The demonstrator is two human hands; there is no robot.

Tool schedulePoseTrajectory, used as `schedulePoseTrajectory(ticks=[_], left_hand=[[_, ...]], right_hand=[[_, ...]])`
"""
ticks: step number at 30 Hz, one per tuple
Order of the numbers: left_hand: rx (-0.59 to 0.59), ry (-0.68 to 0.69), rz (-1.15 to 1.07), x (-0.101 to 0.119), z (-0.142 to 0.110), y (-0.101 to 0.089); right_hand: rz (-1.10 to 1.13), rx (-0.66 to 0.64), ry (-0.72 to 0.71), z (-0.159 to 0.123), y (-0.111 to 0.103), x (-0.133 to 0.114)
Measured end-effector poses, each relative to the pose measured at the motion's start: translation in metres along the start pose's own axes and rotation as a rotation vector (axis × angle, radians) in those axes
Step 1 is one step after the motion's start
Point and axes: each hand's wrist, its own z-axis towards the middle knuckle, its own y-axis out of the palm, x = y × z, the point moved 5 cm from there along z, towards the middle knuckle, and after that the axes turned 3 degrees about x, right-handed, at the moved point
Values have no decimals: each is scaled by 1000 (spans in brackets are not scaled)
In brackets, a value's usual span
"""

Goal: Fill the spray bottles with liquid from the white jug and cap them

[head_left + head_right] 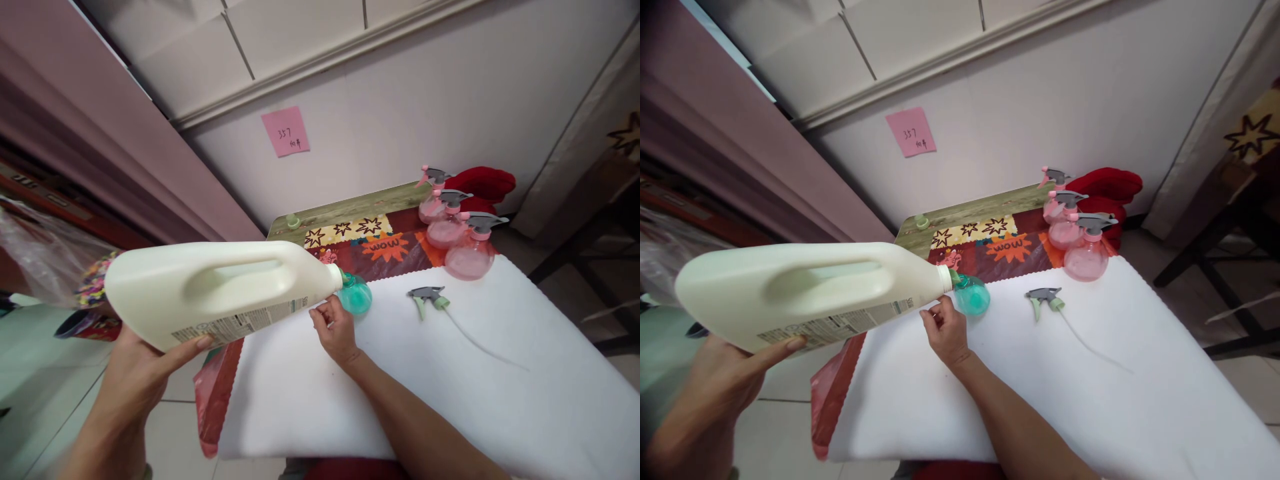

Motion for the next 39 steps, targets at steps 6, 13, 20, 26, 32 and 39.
schedulePoseTrajectory(ticks=[6, 13, 20, 26, 32, 39], left_hand=[[-14, -3, -23, 6, 1, 2], [-17, 5, -13, 15, 3, 7], [-32, 28, 13, 14, 6, 4], [-39, 31, 23, 5, 8, -3], [-29, 24, 18, 9, 8, 0], [-22, 31, 35, 7, 10, -2]], right_hand=[[22, -16, -9, -1, -2, -6], [66, -41, -16, 0, -2, -9], [75, -48, -14, 0, -2, -8], [77, -63, -12, 0, -1, -8], [88, -58, -23, 0, -2, -8], [96, -65, -2, 0, -2, -8]])
